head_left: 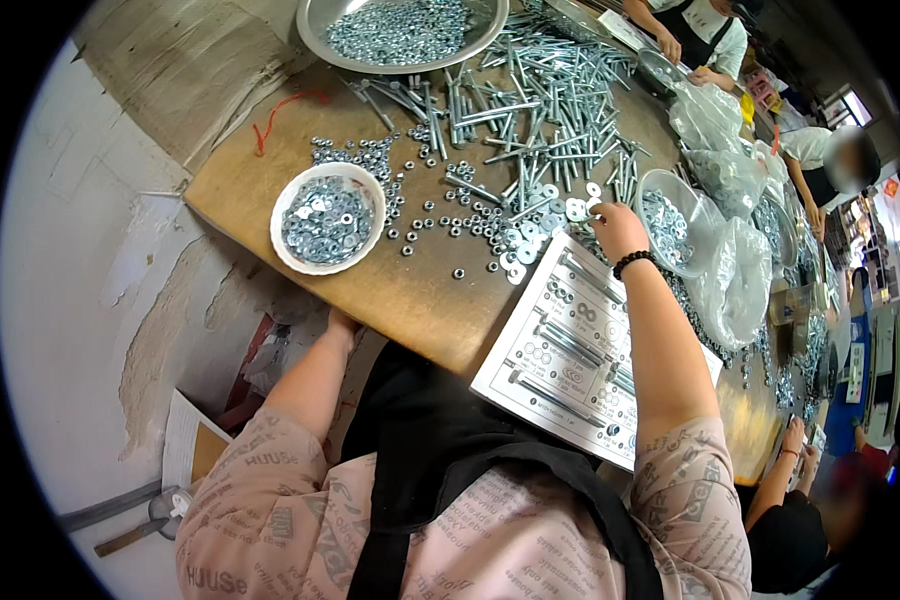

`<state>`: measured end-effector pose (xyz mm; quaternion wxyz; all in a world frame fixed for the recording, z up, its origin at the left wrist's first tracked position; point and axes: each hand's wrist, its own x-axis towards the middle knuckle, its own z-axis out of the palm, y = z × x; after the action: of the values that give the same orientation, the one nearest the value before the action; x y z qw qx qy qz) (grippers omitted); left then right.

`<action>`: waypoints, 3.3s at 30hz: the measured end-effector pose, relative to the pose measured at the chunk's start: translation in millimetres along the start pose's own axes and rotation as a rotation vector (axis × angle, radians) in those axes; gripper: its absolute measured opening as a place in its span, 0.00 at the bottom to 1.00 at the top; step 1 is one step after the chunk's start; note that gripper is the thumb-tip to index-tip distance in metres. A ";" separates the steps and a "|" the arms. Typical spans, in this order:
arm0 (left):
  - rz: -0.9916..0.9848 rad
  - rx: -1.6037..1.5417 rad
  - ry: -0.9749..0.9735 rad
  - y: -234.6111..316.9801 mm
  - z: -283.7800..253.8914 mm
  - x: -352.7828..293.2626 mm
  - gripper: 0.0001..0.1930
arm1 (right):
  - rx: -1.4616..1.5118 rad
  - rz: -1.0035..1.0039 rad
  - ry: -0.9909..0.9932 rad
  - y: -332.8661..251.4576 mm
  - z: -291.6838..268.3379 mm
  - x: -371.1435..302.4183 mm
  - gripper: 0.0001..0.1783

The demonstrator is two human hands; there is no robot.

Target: The person sorts metal fasteners on a workbench, picking up bolts, nuts, and washers and placing them onto a printed instruction sheet. The person repeatedly picks items from piles and bowls and arranges them on the sheet, then moves the sheet aside to continue sorting.

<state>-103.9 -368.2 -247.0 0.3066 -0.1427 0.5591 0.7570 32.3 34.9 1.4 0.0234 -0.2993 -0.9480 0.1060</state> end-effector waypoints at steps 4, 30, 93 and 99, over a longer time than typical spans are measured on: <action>-0.213 0.480 -0.004 -8.9 -3.5 -51.8 0.18 | -0.035 -0.004 -0.010 0.0 9.1 9.3 0.14; -0.184 1.321 -1.157 172.6 125.9 -190.5 0.11 | 0.288 0.001 -0.153 41.6 -26.8 -144.2 0.11; 0.323 1.228 -0.797 117.8 331.8 -125.7 0.25 | 1.185 0.792 0.327 171.3 -15.2 -408.3 0.22; 0.265 1.214 -0.851 84.8 357.6 -142.3 0.25 | 1.422 0.776 0.437 207.5 -11.4 -436.1 0.24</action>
<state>-1.7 -93.4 16.3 0.4273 0.4245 0.7239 0.3364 507.7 -46.9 -23.7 0.3514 -0.5319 -0.4592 0.6187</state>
